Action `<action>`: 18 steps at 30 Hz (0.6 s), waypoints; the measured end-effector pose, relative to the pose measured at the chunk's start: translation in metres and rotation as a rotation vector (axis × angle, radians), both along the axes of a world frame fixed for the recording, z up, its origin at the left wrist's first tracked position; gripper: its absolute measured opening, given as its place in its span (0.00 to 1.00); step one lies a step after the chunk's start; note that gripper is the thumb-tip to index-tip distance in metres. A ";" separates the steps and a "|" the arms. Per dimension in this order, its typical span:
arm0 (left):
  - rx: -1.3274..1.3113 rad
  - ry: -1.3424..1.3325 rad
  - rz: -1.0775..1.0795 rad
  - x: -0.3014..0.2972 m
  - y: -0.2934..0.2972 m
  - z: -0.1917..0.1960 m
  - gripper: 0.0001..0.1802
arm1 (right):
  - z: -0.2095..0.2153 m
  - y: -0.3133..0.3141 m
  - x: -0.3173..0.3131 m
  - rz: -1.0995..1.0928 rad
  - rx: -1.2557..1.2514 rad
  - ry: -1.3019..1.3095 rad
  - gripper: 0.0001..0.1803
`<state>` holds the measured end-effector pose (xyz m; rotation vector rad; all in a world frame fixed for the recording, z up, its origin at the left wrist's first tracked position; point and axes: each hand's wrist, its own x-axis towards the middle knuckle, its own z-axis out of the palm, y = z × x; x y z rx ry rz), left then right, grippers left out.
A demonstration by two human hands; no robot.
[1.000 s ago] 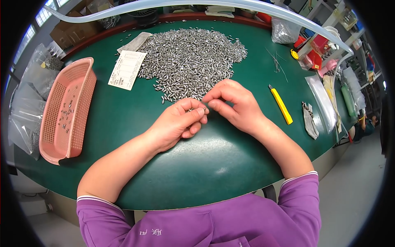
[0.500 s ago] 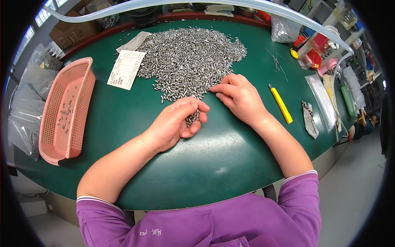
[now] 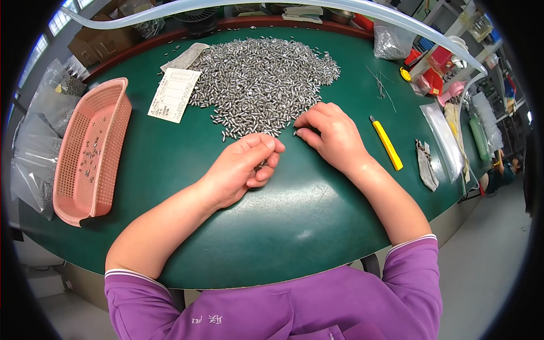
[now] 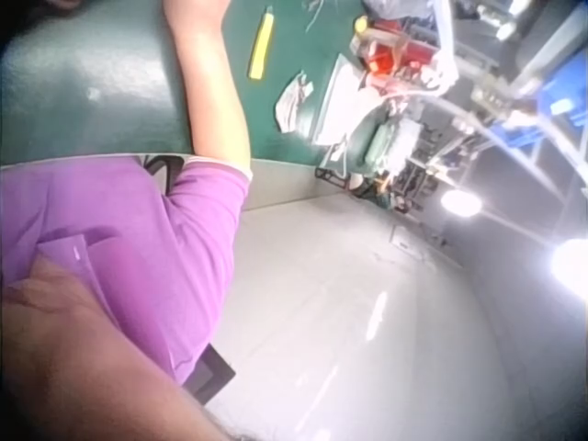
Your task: Manual inspection and sorting of small metal components on a workbench in a factory setting.
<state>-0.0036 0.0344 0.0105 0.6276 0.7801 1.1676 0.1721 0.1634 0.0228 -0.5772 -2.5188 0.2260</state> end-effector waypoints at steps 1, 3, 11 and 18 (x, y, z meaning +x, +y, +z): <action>0.001 -0.026 -0.001 0.000 0.000 0.000 0.09 | 0.000 0.000 0.000 0.000 0.000 -0.001 0.06; 0.001 -0.053 0.000 -0.001 0.000 0.001 0.08 | 0.000 -0.001 -0.001 -0.006 -0.005 0.015 0.06; -0.060 0.031 0.066 0.002 0.000 0.005 0.05 | 0.003 -0.004 -0.001 0.076 -0.007 -0.073 0.06; -0.010 0.041 0.003 0.003 0.000 0.003 0.06 | 0.013 -0.020 -0.008 0.262 -0.158 0.135 0.06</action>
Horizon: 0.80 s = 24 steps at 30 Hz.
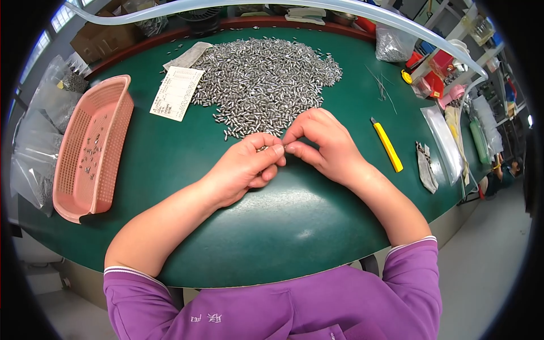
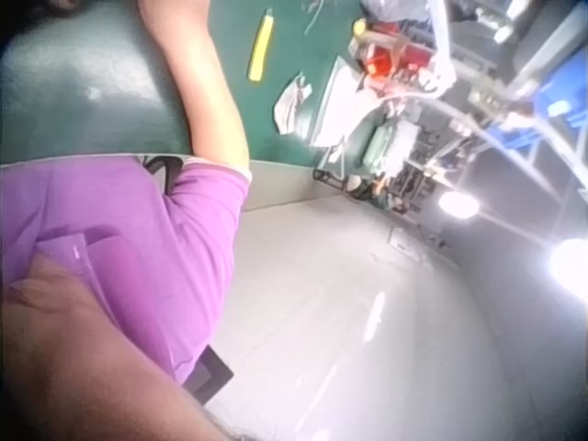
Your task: Manual inspection and sorting of small metal components on a workbench in a factory setting.
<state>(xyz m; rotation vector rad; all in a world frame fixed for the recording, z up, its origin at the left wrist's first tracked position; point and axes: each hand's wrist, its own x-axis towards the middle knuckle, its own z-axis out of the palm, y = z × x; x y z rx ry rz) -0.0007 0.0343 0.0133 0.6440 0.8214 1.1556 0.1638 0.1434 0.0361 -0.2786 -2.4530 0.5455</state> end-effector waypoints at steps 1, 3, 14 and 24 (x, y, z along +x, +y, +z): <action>-0.014 0.019 -0.005 0.000 -0.001 0.001 0.07 | 0.000 -0.002 0.000 0.006 -0.001 -0.001 0.07; -0.025 0.038 -0.012 0.000 -0.001 0.002 0.07 | 0.002 -0.004 0.001 0.024 0.005 0.004 0.06; 0.018 0.011 -0.005 -0.001 -0.002 0.000 0.11 | -0.009 0.023 0.004 -0.193 -0.096 0.072 0.07; 0.026 0.021 -0.014 -0.001 -0.001 -0.001 0.10 | -0.017 0.024 0.008 -0.260 0.107 -0.113 0.06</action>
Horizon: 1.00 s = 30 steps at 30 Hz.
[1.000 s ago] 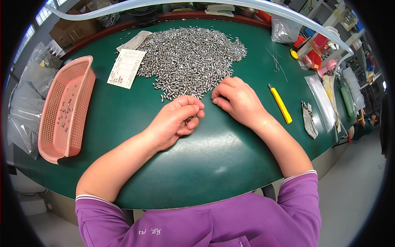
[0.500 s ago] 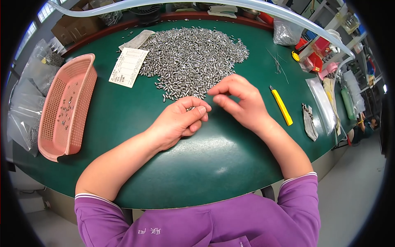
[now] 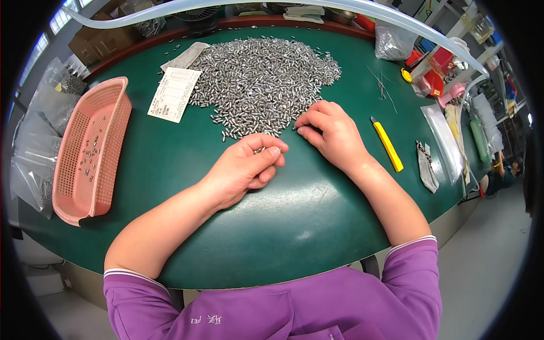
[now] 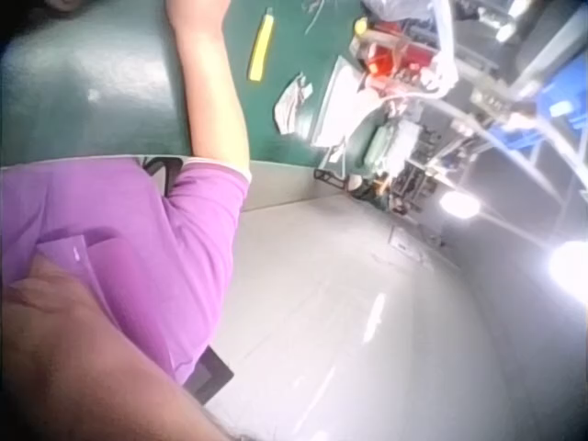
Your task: Manual inspection and sorting of small metal components on a workbench in a factory setting.
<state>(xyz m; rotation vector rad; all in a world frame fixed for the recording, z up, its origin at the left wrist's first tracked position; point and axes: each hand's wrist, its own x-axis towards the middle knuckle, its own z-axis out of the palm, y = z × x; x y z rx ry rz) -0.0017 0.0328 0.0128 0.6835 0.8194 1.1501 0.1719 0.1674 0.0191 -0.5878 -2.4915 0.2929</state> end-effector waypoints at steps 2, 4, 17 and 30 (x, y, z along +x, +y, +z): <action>0.003 -0.020 0.024 -0.001 0.000 -0.002 0.09 | 0.002 -0.002 0.000 -0.003 0.001 -0.024 0.06; 0.013 -0.035 0.021 -0.001 0.001 -0.003 0.09 | 0.002 -0.005 -0.003 0.032 -0.016 0.032 0.05; -0.003 -0.040 0.060 0.002 0.000 0.001 0.11 | 0.015 -0.028 -0.007 0.320 -0.922 0.138 0.04; 0.010 -0.019 0.052 0.001 0.000 -0.002 0.10 | -0.003 -0.001 -0.002 0.025 -0.096 0.032 0.12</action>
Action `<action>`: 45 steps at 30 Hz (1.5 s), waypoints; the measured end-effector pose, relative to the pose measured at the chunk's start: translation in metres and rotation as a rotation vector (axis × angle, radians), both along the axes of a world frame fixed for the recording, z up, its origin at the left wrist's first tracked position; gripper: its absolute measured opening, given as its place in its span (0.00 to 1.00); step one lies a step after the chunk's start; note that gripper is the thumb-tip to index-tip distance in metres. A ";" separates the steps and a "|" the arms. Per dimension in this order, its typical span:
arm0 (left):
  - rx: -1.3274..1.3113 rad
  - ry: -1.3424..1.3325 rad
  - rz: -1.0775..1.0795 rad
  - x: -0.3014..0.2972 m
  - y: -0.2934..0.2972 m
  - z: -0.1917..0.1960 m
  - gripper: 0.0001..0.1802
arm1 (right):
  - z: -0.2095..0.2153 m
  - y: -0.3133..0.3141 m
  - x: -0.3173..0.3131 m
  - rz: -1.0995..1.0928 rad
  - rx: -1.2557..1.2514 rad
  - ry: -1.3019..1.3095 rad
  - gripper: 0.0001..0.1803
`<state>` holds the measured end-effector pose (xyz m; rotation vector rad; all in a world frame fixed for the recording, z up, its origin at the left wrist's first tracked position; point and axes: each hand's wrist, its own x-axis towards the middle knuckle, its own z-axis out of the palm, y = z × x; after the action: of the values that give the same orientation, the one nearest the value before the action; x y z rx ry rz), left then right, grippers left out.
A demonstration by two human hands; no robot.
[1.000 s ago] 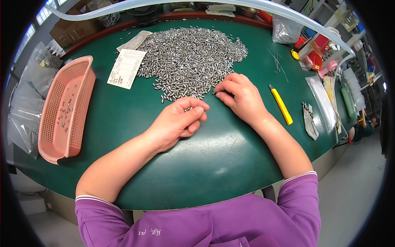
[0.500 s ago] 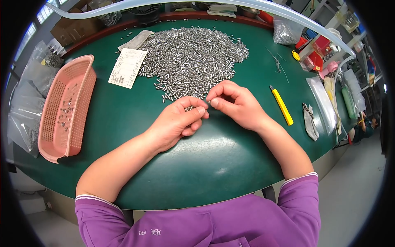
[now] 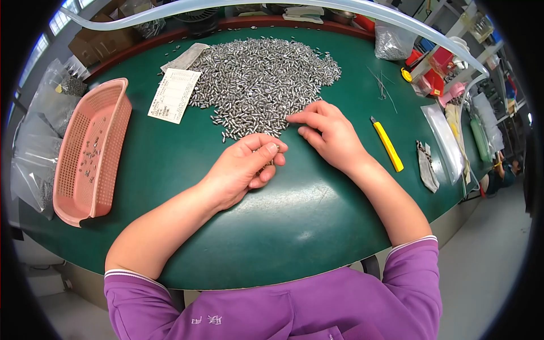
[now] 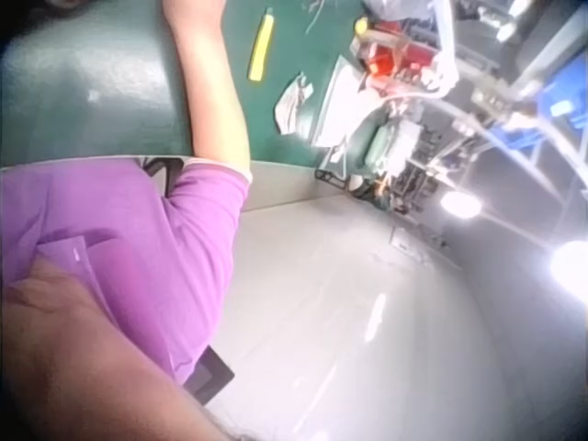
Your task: Manual inspection and sorting of small metal components on a workbench in a factory setting.
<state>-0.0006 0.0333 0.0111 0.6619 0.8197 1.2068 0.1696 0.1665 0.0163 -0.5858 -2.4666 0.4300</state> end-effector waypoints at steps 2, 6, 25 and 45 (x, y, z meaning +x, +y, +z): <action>0.010 0.010 -0.002 0.000 0.000 0.000 0.10 | 0.000 0.001 0.000 -0.001 0.062 -0.014 0.12; 0.016 0.023 -0.011 0.000 0.000 0.001 0.11 | 0.002 0.002 0.002 0.020 0.129 -0.050 0.10; -0.013 0.024 -0.012 0.000 0.000 0.002 0.11 | 0.014 -0.024 -0.008 0.226 -0.328 0.173 0.04; -0.025 0.023 0.003 0.000 0.000 0.006 0.13 | 0.002 0.005 0.004 -0.108 0.063 -0.001 0.09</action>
<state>-0.0008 0.0330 0.0168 0.6553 0.8537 1.1916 0.1735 0.1716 0.0186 -0.6892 -2.4264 0.3084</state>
